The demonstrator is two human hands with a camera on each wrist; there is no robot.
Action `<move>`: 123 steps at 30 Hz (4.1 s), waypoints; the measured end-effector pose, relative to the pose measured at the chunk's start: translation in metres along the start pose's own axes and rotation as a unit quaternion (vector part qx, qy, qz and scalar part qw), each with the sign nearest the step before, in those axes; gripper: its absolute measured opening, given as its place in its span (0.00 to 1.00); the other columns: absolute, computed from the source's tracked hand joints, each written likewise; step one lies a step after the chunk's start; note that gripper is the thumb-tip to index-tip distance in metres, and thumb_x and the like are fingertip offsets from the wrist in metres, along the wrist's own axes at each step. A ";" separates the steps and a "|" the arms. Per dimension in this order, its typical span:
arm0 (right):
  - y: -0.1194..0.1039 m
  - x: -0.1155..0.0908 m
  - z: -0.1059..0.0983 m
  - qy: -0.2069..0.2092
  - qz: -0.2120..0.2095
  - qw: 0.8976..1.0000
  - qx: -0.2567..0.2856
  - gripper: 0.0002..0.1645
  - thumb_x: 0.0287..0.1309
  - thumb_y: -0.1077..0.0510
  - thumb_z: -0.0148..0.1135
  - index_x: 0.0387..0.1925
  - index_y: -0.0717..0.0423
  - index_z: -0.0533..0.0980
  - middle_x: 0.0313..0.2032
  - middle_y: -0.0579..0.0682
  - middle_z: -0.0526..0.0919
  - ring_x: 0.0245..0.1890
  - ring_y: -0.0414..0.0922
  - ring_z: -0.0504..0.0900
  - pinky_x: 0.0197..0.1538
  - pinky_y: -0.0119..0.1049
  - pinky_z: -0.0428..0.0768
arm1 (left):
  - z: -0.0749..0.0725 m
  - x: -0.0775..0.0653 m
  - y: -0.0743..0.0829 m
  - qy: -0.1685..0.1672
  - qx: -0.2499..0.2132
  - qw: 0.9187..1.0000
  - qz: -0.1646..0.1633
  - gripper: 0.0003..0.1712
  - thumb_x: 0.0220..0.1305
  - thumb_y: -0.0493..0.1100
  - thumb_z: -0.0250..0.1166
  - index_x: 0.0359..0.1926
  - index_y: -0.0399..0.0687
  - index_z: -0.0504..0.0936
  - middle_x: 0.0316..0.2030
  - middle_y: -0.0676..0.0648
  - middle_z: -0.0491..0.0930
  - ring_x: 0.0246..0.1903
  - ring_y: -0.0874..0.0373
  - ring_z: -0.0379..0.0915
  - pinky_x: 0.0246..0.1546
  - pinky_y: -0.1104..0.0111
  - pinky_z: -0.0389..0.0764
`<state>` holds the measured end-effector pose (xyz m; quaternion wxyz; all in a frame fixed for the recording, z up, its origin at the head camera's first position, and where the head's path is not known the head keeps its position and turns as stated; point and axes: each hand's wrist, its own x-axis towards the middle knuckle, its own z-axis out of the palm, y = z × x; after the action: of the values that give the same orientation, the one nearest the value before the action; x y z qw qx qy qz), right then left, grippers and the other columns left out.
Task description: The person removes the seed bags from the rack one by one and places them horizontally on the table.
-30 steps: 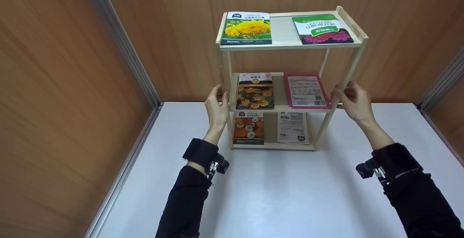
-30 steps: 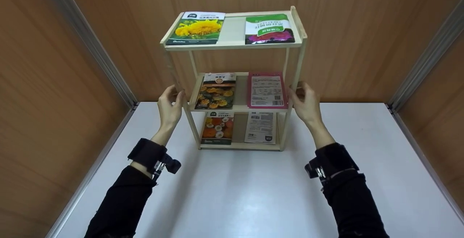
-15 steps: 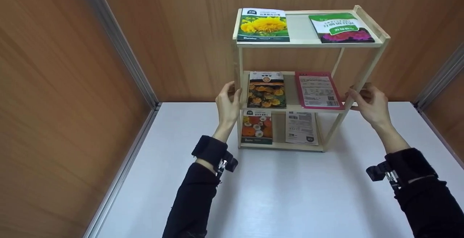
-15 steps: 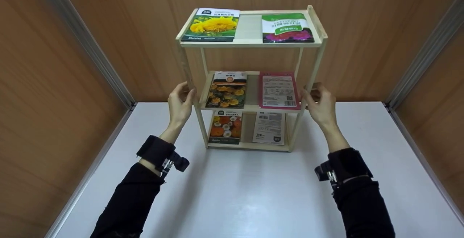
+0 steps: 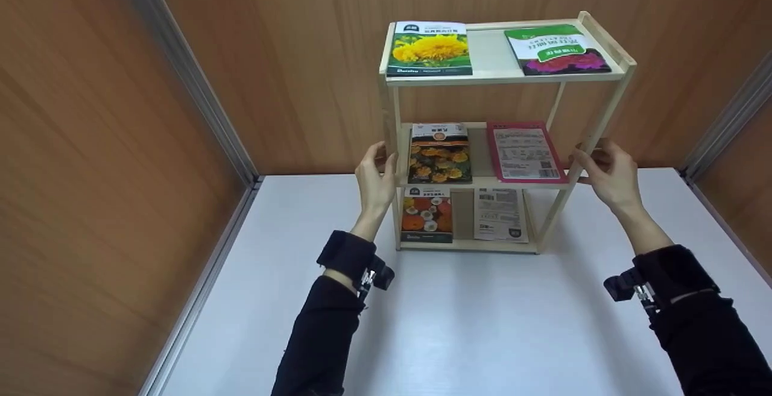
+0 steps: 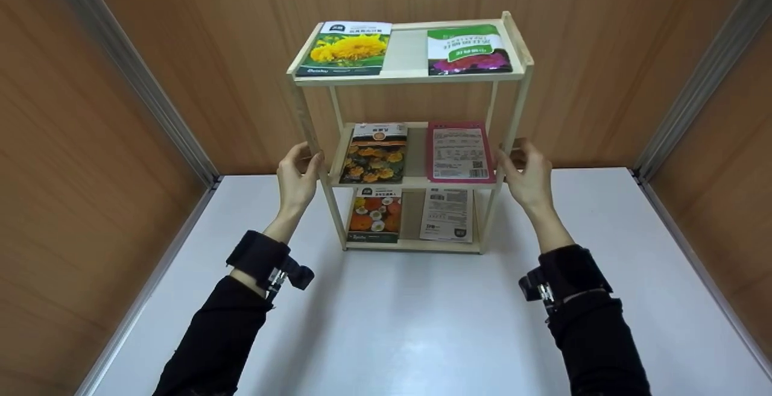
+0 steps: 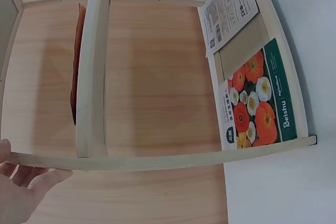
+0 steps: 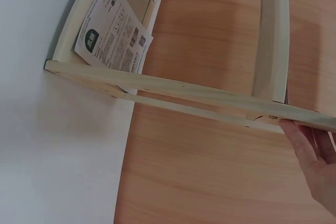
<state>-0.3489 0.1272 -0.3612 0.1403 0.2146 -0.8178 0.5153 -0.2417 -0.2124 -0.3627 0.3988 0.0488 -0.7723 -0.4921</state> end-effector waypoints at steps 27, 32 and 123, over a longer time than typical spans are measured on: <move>-0.012 -0.056 0.014 0.056 0.003 0.997 -0.047 0.20 0.57 0.61 0.54 0.49 0.70 0.68 0.43 0.62 0.75 0.39 0.51 0.75 0.30 0.15 0.72 | -0.015 -0.042 0.017 -0.062 0.211 0.975 0.030 0.23 0.59 0.41 0.58 0.53 0.32 0.68 0.47 0.39 0.70 0.48 0.50 0.68 0.45 0.63 0.72; -0.022 -0.071 0.015 0.012 -0.012 0.998 -0.066 0.17 0.57 0.59 0.55 0.44 0.69 0.71 0.41 0.61 0.76 0.40 0.53 0.75 0.32 0.13 0.68 | -0.020 -0.057 0.023 -0.084 0.250 0.963 0.059 0.22 0.55 0.39 0.62 0.50 0.31 0.71 0.45 0.40 0.71 0.45 0.51 0.69 0.41 0.65 0.75; -0.249 0.116 0.068 -0.116 0.332 0.918 0.183 0.45 0.56 0.68 0.51 0.67 0.45 0.39 0.60 0.51 0.56 0.53 0.42 0.67 0.41 0.26 0.75 | -0.002 0.095 0.192 -0.200 0.259 0.936 -0.129 0.20 0.61 0.39 0.53 0.54 0.39 0.67 0.50 0.47 0.71 0.42 0.62 0.65 0.35 0.76 0.68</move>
<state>-0.3268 -0.0522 -0.1431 -0.1768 0.0112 -0.7438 0.6444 -0.2441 -0.1605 -0.1546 0.1425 0.1506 -0.9239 -0.3215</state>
